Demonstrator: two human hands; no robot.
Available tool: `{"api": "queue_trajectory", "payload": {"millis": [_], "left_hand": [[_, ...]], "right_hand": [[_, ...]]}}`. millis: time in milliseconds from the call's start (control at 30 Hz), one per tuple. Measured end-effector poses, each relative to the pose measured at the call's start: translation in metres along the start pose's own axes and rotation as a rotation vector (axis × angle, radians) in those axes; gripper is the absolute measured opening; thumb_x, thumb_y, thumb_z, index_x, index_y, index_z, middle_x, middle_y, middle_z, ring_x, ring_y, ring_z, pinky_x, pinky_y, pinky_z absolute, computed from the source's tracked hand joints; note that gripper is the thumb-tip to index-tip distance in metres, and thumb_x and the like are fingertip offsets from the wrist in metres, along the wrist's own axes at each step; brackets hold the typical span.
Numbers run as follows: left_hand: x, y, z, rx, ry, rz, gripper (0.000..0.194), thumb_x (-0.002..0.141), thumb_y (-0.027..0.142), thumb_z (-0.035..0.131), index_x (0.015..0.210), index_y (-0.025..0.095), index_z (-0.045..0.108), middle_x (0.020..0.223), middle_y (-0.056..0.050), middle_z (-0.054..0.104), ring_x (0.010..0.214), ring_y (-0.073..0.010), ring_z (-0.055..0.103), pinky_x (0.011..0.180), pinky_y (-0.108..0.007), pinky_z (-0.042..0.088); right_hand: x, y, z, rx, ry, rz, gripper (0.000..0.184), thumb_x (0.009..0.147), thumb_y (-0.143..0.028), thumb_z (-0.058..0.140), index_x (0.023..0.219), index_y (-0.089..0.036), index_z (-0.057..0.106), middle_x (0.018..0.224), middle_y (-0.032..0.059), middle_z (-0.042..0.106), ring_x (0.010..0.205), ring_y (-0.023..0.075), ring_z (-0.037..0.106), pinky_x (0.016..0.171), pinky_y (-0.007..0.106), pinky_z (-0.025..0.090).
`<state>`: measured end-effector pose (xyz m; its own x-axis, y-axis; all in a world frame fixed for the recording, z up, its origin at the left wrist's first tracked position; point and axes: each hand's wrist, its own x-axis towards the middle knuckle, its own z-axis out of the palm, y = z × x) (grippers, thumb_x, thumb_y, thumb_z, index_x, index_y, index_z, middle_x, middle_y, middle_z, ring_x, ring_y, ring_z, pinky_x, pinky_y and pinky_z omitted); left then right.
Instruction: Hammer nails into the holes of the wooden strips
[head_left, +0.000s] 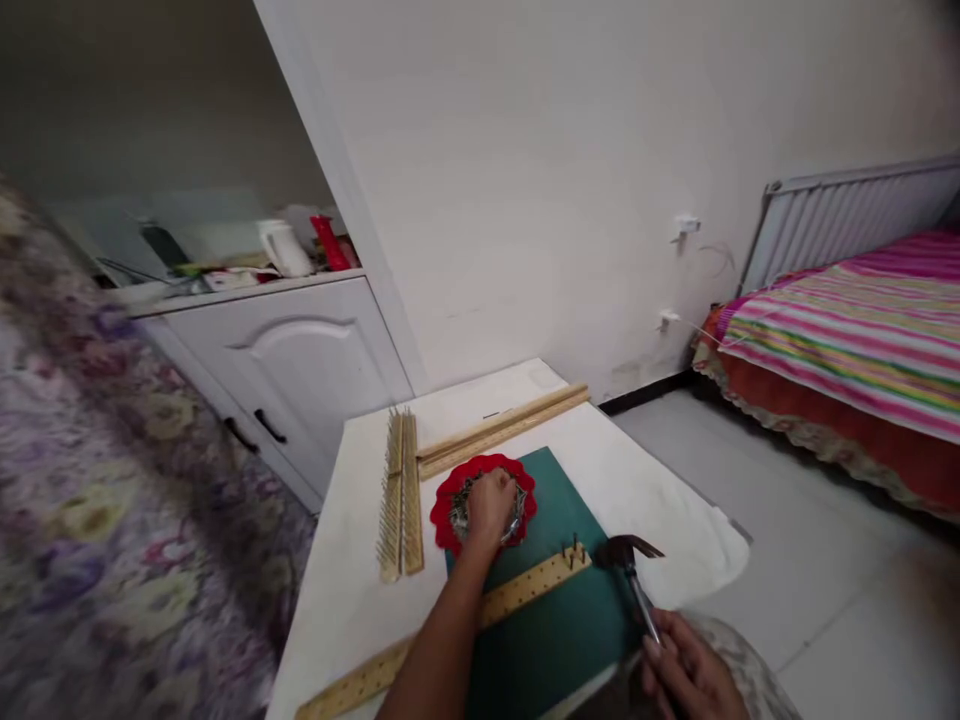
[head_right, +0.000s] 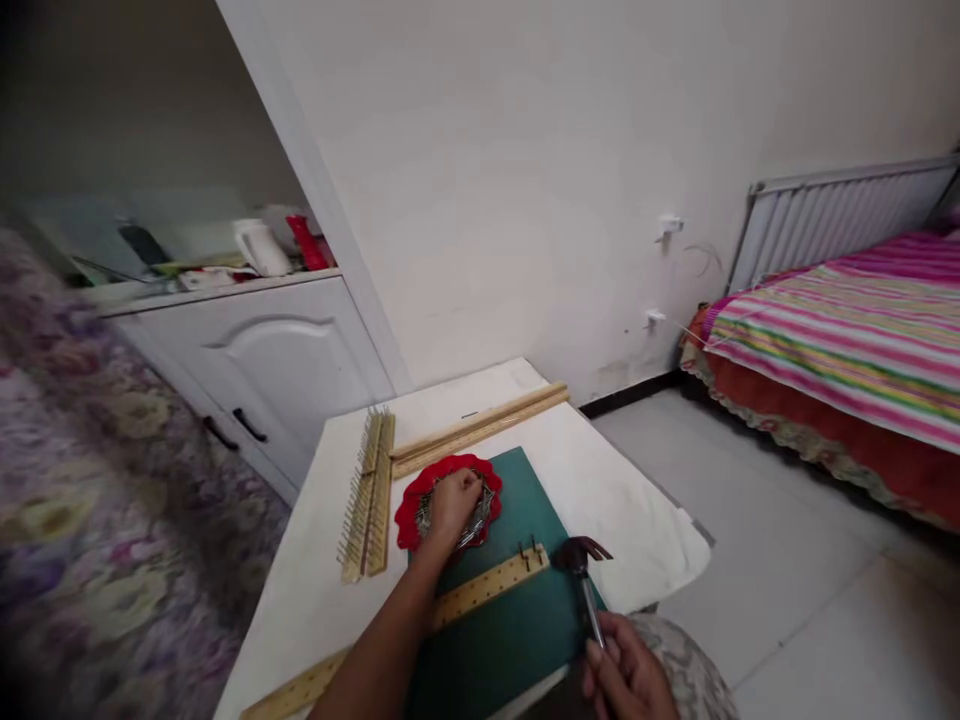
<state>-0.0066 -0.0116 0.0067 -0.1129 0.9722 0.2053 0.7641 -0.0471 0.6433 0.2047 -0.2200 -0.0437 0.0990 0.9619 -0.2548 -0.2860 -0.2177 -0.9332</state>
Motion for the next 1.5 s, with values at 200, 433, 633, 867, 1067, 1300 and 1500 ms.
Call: {"api": "queue_trajectory", "payload": {"millis": [200,433,633,867,1067,1300,1500], "left_hand": [[-0.033,0.01,-0.017,-0.248,0.013,0.069,0.021,0.083,0.035,0.047,0.076,0.019,0.059,0.065,0.001,0.062,0.062,-0.013,0.059,0.058,-0.021,0.041],[-0.104,0.018,0.0,-0.508,-0.178,0.074,0.017,0.079,0.034,0.056,0.076,0.018,0.059,0.064,0.002,0.061,0.059,-0.012,0.058,0.056,-0.02,0.042],[-0.111,0.006,0.014,-0.371,-0.193,0.135,0.015,0.081,0.029,0.052,0.077,0.018,0.061,0.066,0.002,0.06,0.063,-0.0114,0.055,0.056,-0.019,0.038],[-0.112,0.007,0.009,-0.228,-0.152,0.264,0.014,0.082,0.022,0.05,0.077,0.018,0.063,0.076,-0.001,0.061,0.072,-0.0135,0.056,0.064,-0.022,0.04],[-0.113,0.006,0.01,-0.208,-0.137,0.305,0.014,0.083,0.02,0.049,0.077,0.018,0.062,0.08,-0.003,0.06,0.074,-0.0141,0.056,0.067,-0.023,0.041],[-0.113,0.007,0.01,-0.252,-0.143,0.313,0.013,0.082,0.018,0.049,0.074,0.019,0.059,0.079,-0.001,0.058,0.073,-0.013,0.054,0.068,-0.023,0.04],[-0.114,0.008,0.012,-0.279,-0.144,0.283,0.013,0.08,0.015,0.048,0.073,0.018,0.058,0.075,0.0,0.056,0.069,-0.012,0.051,0.064,-0.022,0.037]], "right_hand": [[-0.005,-0.013,0.0,-0.032,-0.071,-0.047,0.036,0.078,-0.052,0.061,0.095,-0.021,0.054,0.055,-0.0064,0.061,0.029,0.0032,0.04,0.032,0.016,0.025],[-0.004,-0.005,-0.003,-0.064,-0.07,-0.08,0.034,0.082,-0.049,0.059,0.099,-0.021,0.05,0.056,-0.0076,0.06,0.029,0.0028,0.04,0.03,0.015,0.026],[-0.008,-0.007,-0.003,-0.071,-0.073,-0.096,0.029,0.085,-0.046,0.057,0.099,-0.022,0.052,0.058,-0.0076,0.06,0.031,0.0021,0.039,0.031,0.015,0.027],[-0.005,-0.007,-0.002,-0.075,-0.058,-0.102,0.032,0.083,-0.048,0.059,0.1,-0.021,0.053,0.058,-0.0066,0.061,0.03,0.0024,0.039,0.031,0.015,0.027],[-0.006,-0.01,-0.006,-0.056,-0.077,-0.103,0.031,0.084,-0.046,0.059,0.102,-0.022,0.053,0.058,-0.0069,0.061,0.03,0.002,0.039,0.032,0.015,0.026],[-0.018,-0.048,0.012,-0.128,-0.144,-0.102,0.029,0.087,-0.044,0.054,0.106,-0.022,0.053,0.06,-0.0068,0.059,0.033,0.0026,0.038,0.034,0.017,0.025],[-0.014,-0.057,0.045,-0.286,-0.211,-0.17,0.027,0.089,-0.041,0.05,0.108,-0.023,0.056,0.056,-0.0088,0.051,0.037,0.0053,0.038,0.037,0.018,0.028]]}}
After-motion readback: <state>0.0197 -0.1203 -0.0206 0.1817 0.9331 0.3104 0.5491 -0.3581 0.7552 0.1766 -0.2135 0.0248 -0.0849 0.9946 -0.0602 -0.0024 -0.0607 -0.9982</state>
